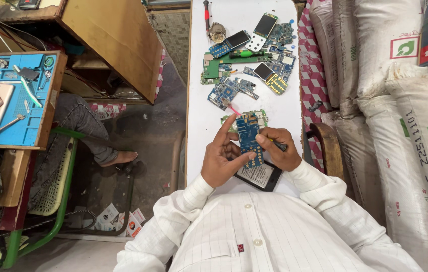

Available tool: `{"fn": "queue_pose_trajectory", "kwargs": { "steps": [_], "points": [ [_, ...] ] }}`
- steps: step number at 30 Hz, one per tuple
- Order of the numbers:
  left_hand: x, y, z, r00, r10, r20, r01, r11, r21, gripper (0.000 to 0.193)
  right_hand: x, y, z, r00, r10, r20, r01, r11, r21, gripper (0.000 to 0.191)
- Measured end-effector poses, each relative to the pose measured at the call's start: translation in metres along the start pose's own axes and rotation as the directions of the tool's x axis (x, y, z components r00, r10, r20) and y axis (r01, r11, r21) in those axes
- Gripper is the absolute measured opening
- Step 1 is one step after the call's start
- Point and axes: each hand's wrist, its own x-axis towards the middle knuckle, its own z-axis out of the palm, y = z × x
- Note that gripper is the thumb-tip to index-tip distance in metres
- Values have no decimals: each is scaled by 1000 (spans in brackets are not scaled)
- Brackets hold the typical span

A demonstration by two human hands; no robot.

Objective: The person holds a blue circuit board and uses a yellow-handled screwdriver to scrape and pry at components and connectors on the board. The person repeatedly repositions the board and continues scraping different areas while other circuit boards and a phone battery lie on the table.

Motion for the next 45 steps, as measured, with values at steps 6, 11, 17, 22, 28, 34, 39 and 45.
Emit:
{"fn": "queue_pose_trajectory", "kwargs": {
  "steps": [6, 11, 17, 22, 28, 34, 39, 45],
  "points": [
    [0, 8, -4, 997, -1, 76, -8, 992, 122, 117, -4, -5, 2, 999, 34, -13, -34, 999, 25, 39],
    [1, 9, -6, 990, 5, 141, -35, 977, 210, 134, -4, -5, -1, 1000, 8, -21, -7, 1000, 23, 39],
    [1, 0, -13, 979, 54, 197, -121, 931, 345, 148, -2, 0, 1, 1000, 8, -30, -7, 1000, 23, 41],
    [2, -4, -18, 985, -21, 169, -47, 922, 385, 144, 6, -2, 7, 1000, 20, -8, -19, 998, 60, 38],
    [10, -11, -29, 986, -60, 155, 13, 957, 289, 141, 22, 5, 9, 1000, -4, 25, 3, 999, 54, 35],
    [22, -25, -40, 975, -44, 216, 23, 995, 98, 139, 39, 22, 12, 1000, 4, 21, -4, 1000, 5, 34],
    [22, -44, -41, 990, -83, 118, 93, 993, -75, 114, 42, 37, 14, 999, 32, 11, -31, 999, -36, 34],
    [12, -83, -41, 994, -102, 45, 109, 979, -173, 101, 38, 54, 20, 1000, -8, 11, 10, 993, -118, 33]
  ]
}}
